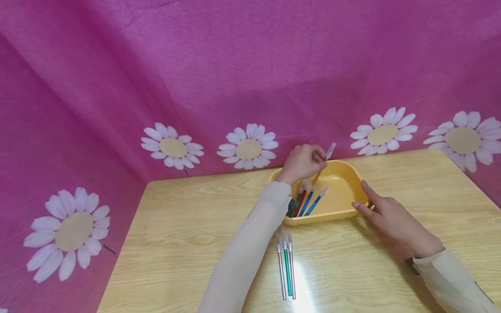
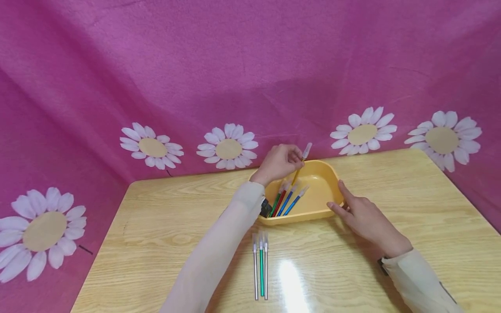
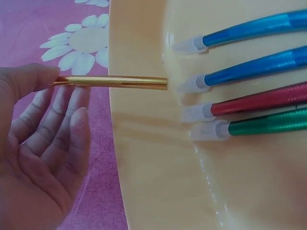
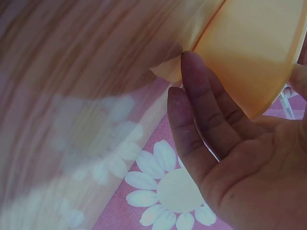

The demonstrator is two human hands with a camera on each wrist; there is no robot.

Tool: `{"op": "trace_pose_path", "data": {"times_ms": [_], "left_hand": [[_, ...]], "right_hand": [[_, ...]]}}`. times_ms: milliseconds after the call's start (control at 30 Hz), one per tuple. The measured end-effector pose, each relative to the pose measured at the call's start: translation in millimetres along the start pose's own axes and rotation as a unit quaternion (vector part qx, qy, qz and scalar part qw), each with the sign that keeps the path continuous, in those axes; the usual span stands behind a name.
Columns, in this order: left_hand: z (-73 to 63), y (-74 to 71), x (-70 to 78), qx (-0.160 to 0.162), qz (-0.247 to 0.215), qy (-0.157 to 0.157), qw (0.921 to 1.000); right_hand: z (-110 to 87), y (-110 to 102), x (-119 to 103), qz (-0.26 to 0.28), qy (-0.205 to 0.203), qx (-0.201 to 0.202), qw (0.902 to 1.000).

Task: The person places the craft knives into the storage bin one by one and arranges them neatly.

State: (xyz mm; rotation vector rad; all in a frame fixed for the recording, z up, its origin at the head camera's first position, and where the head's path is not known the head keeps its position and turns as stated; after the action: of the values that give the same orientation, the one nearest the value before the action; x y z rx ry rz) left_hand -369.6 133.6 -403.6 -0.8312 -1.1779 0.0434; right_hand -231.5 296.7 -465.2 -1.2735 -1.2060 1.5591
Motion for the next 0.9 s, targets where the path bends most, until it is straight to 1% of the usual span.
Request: {"op": "trace_pose_path", "data": {"times_ms": [67, 133, 233, 300, 367, 433, 467, 533, 667, 800, 900], "left_hand": [[-0.6, 2.7, -2.6, -0.012, 0.006, -0.012, 0.9998], [-1.7, 5.9, -6.3, -0.027, 0.02, -0.031, 0.9989], [-4.9, 11.3, -14.0, -0.056, 0.039, -0.073, 0.9949], [-8.5, 16.0, -20.4, -0.083, 0.026, -0.112, 0.9899], [-12.9, 20.9, -26.6, -0.11, 0.006, -0.153, 0.9822], [-17.3, 24.6, -31.2, -0.129, -0.016, -0.186, 0.974], [-18.8, 25.8, -32.8, -0.135, -0.023, -0.197, 0.9709], [-20.8, 26.6, -34.4, -0.14, -0.019, -0.206, 0.9684], [-22.7, 27.5, -35.6, -0.146, -0.001, -0.21, 0.9667], [-26.4, 27.4, -39.1, -0.144, -0.001, -0.239, 0.9603], [-29.5, 23.8, -42.2, -0.131, 0.011, -0.264, 0.9557]], "right_hand": [[0.1, -0.4, -0.1, -0.002, -0.001, 0.003, 1.0], [0.3, -0.7, -0.1, -0.003, -0.002, 0.006, 1.0], [0.5, -1.0, -0.5, -0.003, -0.004, 0.007, 1.0], [0.4, -1.3, -0.8, -0.004, -0.005, 0.008, 0.9999], [0.3, -1.4, -0.9, -0.003, -0.004, 0.007, 1.0], [0.2, -1.2, -0.7, -0.003, -0.003, 0.005, 1.0], [0.2, -1.1, -0.5, -0.002, -0.001, 0.004, 1.0], [0.2, -1.0, 0.0, 0.0, 0.001, 0.002, 1.0], [-0.2, -1.6, 0.3, -0.002, 0.002, 0.005, 1.0], [-0.4, -1.5, -0.2, -0.005, -0.001, 0.008, 1.0], [-0.5, -0.8, -0.3, -0.005, -0.001, 0.006, 1.0]]}}
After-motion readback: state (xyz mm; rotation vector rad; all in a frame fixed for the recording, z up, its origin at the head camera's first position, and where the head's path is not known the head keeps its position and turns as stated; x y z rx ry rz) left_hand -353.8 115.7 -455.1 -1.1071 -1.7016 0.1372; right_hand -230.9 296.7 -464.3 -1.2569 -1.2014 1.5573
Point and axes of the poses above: each hand's wrist, its own z-axis towards the middle knuckle, its own y-axis out of the palm, x = y × z, the point moved 9 cm from there along z, towards the middle knuckle, and after that the axes turned 14 degrees about -z, right-handed, at the moved point
